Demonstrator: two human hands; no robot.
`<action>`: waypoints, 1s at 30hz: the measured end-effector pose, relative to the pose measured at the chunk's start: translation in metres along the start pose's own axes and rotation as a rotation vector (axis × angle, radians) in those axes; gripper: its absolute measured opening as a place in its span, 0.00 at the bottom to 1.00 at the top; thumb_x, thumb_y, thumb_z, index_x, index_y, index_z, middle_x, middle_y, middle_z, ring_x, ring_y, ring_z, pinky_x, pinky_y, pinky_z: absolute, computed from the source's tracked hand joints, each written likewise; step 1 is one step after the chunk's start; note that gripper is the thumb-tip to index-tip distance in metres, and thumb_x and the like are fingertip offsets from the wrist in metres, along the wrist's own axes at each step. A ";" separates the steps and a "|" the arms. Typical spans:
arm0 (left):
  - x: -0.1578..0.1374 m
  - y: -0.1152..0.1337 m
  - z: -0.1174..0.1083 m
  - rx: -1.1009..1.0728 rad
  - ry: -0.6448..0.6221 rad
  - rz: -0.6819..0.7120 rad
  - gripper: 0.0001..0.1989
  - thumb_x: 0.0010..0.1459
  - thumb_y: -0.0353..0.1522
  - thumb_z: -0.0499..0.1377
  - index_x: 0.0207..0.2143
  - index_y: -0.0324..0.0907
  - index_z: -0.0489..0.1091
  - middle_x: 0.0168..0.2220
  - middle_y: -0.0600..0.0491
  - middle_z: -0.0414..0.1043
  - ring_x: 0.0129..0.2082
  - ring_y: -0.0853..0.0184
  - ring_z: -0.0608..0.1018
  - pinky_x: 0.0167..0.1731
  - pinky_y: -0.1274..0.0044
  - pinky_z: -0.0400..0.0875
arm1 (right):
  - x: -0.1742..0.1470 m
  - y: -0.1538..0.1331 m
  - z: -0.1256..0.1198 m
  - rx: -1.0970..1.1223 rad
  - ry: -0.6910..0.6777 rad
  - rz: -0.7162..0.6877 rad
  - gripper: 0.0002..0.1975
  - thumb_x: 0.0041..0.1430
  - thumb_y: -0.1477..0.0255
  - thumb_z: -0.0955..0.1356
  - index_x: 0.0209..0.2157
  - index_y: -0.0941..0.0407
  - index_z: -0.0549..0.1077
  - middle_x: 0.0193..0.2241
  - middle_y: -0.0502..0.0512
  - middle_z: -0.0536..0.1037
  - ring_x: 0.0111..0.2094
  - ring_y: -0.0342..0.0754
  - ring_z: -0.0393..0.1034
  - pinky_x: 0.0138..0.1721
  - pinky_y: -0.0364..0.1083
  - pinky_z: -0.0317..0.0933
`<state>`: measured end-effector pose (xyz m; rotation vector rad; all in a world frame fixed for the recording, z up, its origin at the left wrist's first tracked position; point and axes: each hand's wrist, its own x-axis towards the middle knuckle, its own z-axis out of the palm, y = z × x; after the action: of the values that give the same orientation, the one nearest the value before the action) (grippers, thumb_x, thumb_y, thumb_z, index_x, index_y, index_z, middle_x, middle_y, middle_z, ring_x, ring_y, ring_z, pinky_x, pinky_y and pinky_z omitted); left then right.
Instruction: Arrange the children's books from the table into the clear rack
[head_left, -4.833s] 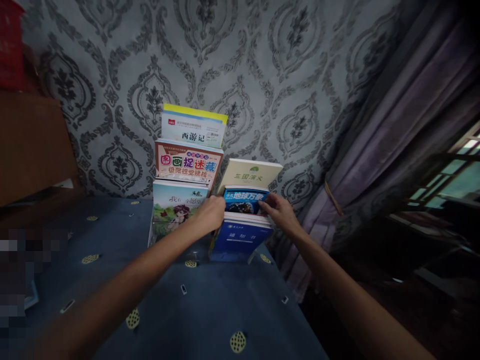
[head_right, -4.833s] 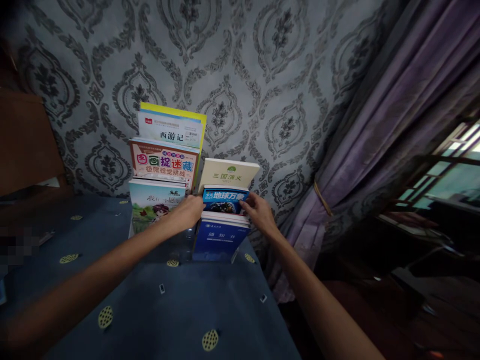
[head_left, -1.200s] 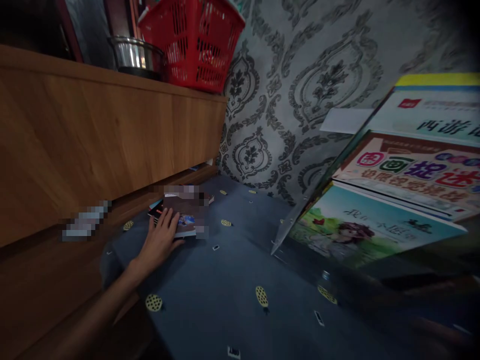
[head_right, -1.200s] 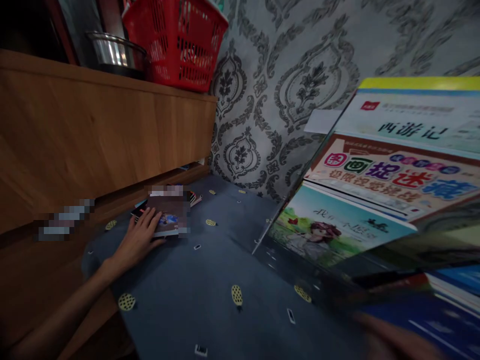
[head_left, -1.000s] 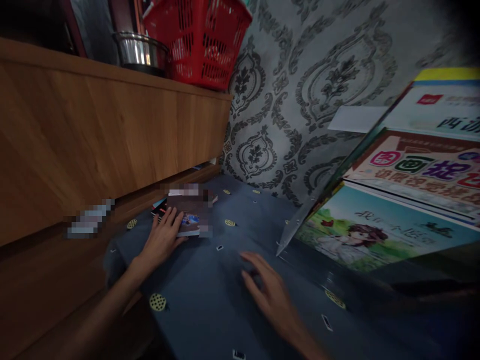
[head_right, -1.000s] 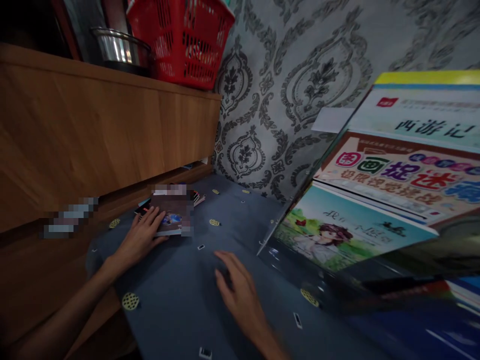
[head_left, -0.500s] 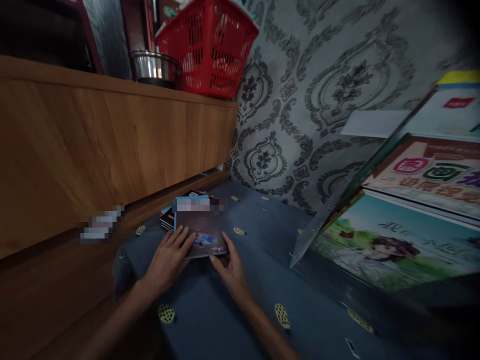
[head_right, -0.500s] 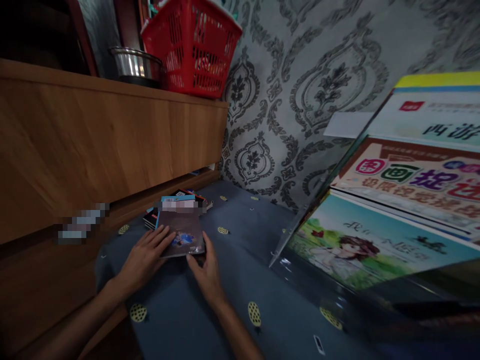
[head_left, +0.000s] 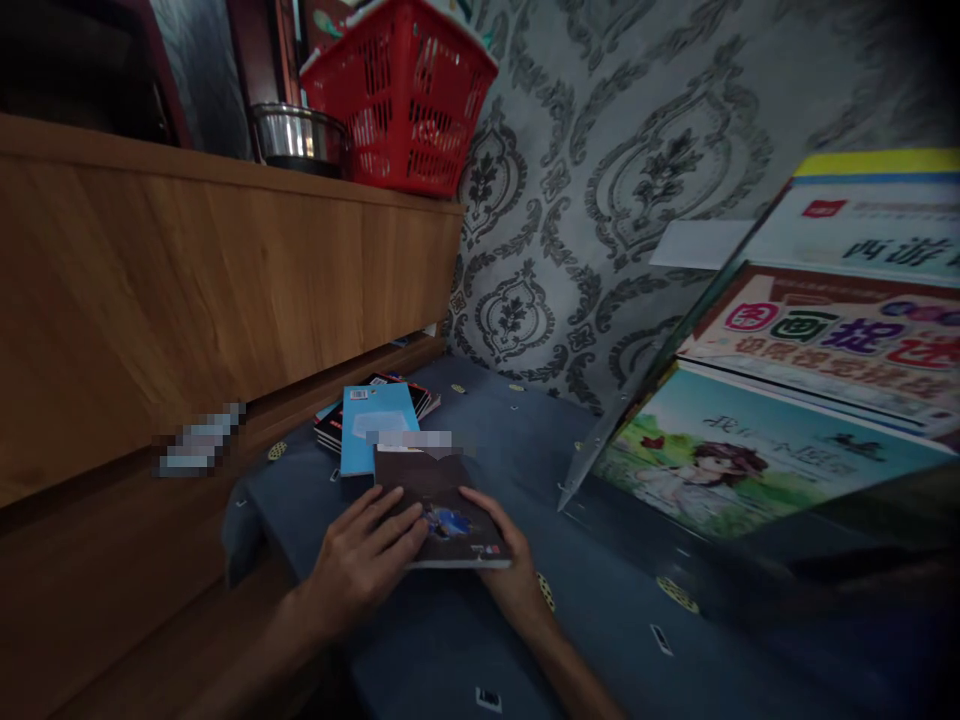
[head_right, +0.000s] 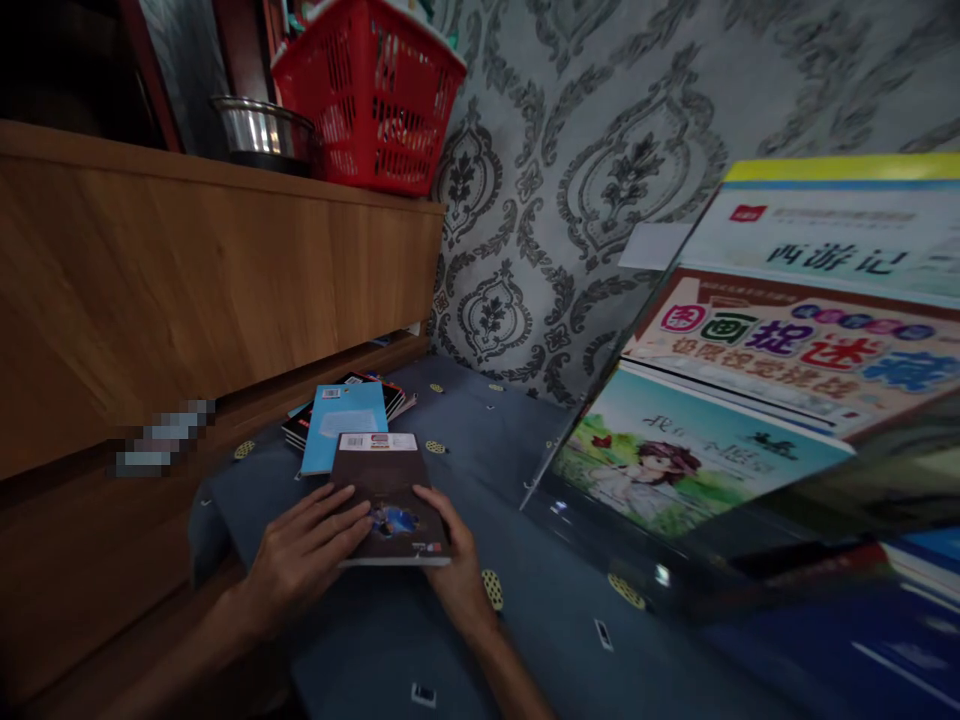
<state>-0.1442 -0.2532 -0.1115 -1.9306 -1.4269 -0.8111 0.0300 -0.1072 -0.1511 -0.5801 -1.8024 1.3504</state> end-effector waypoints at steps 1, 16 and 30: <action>0.005 0.005 -0.003 -0.034 0.026 0.026 0.16 0.64 0.27 0.53 0.52 0.43 0.71 0.46 0.49 0.80 0.54 0.60 0.77 0.56 0.63 0.71 | 0.001 0.002 -0.001 0.032 0.014 0.004 0.25 0.48 0.61 0.74 0.50 0.49 0.76 0.51 0.56 0.77 0.52 0.57 0.72 0.55 0.55 0.64; 0.123 -0.022 0.012 -0.989 0.172 -0.826 0.18 0.53 0.45 0.63 0.24 0.40 0.67 0.23 0.58 0.68 0.24 0.73 0.70 0.26 0.83 0.66 | -0.018 -0.014 -0.023 0.144 0.247 0.162 0.22 0.50 0.51 0.72 0.35 0.55 0.75 0.30 0.52 0.77 0.32 0.48 0.70 0.35 0.44 0.66; 0.106 0.014 0.142 -1.384 -0.190 -1.105 0.20 0.51 0.49 0.62 0.27 0.41 0.65 0.26 0.55 0.71 0.28 0.67 0.75 0.32 0.77 0.68 | -0.082 -0.033 -0.065 -0.287 0.341 0.362 0.26 0.56 0.46 0.63 0.23 0.55 0.69 0.18 0.50 0.70 0.20 0.45 0.62 0.21 0.43 0.55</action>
<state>-0.0880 -0.0850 -0.1214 -1.8295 -2.3945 -2.7194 0.1333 -0.1426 -0.1388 -1.2615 -1.6655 1.1348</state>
